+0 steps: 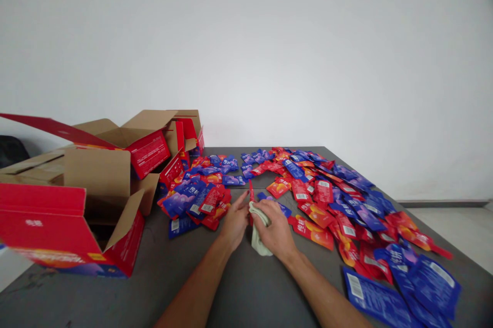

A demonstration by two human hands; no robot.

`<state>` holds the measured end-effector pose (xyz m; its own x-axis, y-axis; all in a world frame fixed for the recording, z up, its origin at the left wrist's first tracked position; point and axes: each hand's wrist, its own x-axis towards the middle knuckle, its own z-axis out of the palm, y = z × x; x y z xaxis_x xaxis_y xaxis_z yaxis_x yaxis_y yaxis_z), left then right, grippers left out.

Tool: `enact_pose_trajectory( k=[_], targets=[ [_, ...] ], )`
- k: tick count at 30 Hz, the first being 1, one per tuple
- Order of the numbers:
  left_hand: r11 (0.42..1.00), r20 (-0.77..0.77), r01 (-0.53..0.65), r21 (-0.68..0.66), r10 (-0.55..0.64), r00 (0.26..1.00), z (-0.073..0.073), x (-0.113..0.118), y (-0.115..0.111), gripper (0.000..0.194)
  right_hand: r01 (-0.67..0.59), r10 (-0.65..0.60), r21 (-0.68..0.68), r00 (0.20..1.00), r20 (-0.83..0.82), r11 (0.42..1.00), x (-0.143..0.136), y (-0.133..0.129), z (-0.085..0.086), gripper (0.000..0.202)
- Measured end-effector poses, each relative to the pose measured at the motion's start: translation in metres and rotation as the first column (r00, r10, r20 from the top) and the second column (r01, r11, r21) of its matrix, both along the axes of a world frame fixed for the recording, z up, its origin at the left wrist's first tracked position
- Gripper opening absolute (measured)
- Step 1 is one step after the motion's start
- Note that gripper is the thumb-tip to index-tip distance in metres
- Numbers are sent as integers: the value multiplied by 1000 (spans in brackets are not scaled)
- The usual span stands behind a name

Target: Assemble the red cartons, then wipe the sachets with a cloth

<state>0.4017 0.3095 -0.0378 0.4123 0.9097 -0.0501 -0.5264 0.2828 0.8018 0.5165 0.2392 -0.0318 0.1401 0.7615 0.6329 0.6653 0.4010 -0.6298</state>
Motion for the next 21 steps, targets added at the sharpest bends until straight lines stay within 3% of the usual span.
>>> enact_pose_trajectory(
  k=[4,7,10,15,18,21],
  targets=[
    [999,94,39,16,-40,995,2,1,0,32,-54,57,-38,996,73,998,-4,-1,-3,27],
    [998,97,57,41,-61,993,2,-2,2,28,-72,79,-50,988,136,996,-3,-1,-4,27],
    [992,52,102,77,-107,993,0,-6,2,33,28,-26,-10,988,150,1000,6,2,-2,26],
    [952,-47,297,74,-294,955,-1,-5,-6,36,248,-257,84,958,126,965,30,7,2,27],
    [952,-35,294,89,-292,956,0,-3,-8,37,203,-212,73,966,146,976,30,6,3,28],
    [956,0,276,97,-277,961,4,-3,-6,34,56,-59,24,981,183,998,15,1,6,28]
  ],
)
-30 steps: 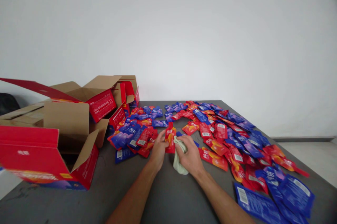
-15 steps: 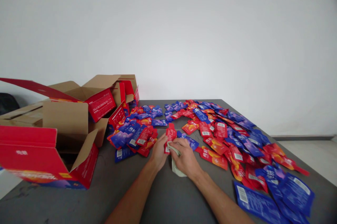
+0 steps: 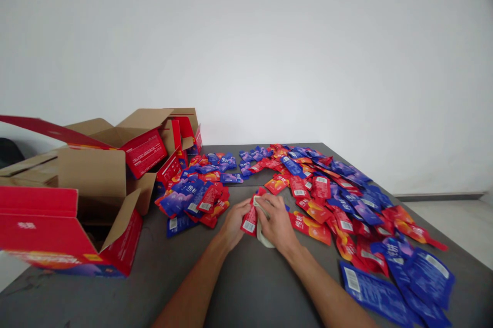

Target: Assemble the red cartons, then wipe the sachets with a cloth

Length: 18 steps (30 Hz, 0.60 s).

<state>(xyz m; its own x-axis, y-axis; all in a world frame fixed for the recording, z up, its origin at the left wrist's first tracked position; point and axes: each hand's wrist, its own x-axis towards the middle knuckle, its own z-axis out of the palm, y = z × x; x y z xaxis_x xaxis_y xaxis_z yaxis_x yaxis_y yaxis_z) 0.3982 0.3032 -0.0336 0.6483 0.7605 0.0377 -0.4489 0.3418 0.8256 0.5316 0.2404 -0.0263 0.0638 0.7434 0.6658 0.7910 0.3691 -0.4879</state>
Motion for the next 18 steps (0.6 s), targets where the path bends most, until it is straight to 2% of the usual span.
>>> enact_pose_trajectory(
  k=[5,7,9,11,14,16,18],
  targets=[
    [998,-3,-47,39,47,999,1,-2,6,30,-184,189,-125,982,29,975,-20,-8,6,24],
    [988,-51,-110,104,116,992,-1,-3,10,32,-230,236,-160,971,22,960,-21,-10,6,23],
    [956,-163,-195,219,233,959,-3,-5,15,38,-226,230,-176,973,0,958,-19,-9,5,23],
    [884,-291,-276,377,396,871,-4,-8,19,46,-162,159,-171,987,-33,972,-16,-7,1,24],
    [716,-364,-298,631,613,702,-5,-13,23,56,20,-31,-157,997,-67,987,-6,0,-9,27],
    [596,-384,-232,769,720,578,-8,-16,24,60,161,-172,-164,984,-55,973,3,6,-17,32],
    [498,-415,-111,860,809,416,-11,-20,24,67,279,-290,-199,957,-24,939,13,11,-25,40]
  ],
)
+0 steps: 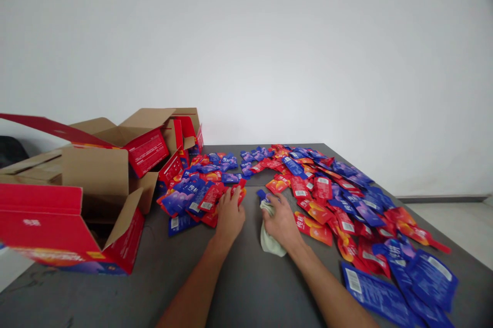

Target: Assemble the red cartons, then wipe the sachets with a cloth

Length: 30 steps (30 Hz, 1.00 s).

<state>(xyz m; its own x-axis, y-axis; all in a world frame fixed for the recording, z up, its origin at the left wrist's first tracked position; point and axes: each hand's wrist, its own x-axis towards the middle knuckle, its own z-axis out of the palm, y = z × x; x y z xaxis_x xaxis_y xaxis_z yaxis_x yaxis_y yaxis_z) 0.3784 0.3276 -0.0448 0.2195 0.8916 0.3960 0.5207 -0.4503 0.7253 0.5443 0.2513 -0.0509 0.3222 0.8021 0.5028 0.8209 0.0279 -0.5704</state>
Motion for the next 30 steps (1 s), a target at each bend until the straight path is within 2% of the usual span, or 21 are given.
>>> enact_pose_trajectory(
  k=[2,4,7,9,11,14,16,20,24,27,30],
  targets=[
    [994,-191,-84,73,96,977,-2,-5,0,71,76,-75,-83,997,15,994,10,4,-6,42],
    [981,-320,-146,126,180,930,-1,-11,0,64,103,-101,-171,995,19,980,16,5,-9,36],
    [950,-434,-254,181,309,846,2,-22,1,45,89,-88,-244,996,16,966,19,3,-6,28],
    [927,-458,-310,211,374,806,5,-27,1,39,68,-70,-275,998,2,959,16,0,-1,28],
    [921,-439,-313,234,387,811,5,-26,1,34,41,-52,-307,998,-26,951,11,-3,5,30],
    [955,-388,-190,227,268,882,1,-13,-3,27,0,-23,-342,998,-64,940,3,-7,13,33],
    [979,-345,-87,182,147,927,-5,-1,-8,25,-26,-1,-345,997,-79,938,0,-8,15,34],
    [998,-171,29,53,-19,985,-18,14,-14,22,-76,38,-322,992,-122,944,-1,-7,13,35],
    [992,18,118,-50,-117,993,-14,14,-12,19,-136,73,-272,971,-229,953,1,-7,12,36],
    [964,271,225,-141,-181,945,-5,12,-7,23,-201,115,-204,921,-371,958,-3,-10,16,37],
    [901,550,359,-242,-177,816,-2,14,-5,34,-270,180,-139,870,-460,953,-10,-13,21,35]
  ],
)
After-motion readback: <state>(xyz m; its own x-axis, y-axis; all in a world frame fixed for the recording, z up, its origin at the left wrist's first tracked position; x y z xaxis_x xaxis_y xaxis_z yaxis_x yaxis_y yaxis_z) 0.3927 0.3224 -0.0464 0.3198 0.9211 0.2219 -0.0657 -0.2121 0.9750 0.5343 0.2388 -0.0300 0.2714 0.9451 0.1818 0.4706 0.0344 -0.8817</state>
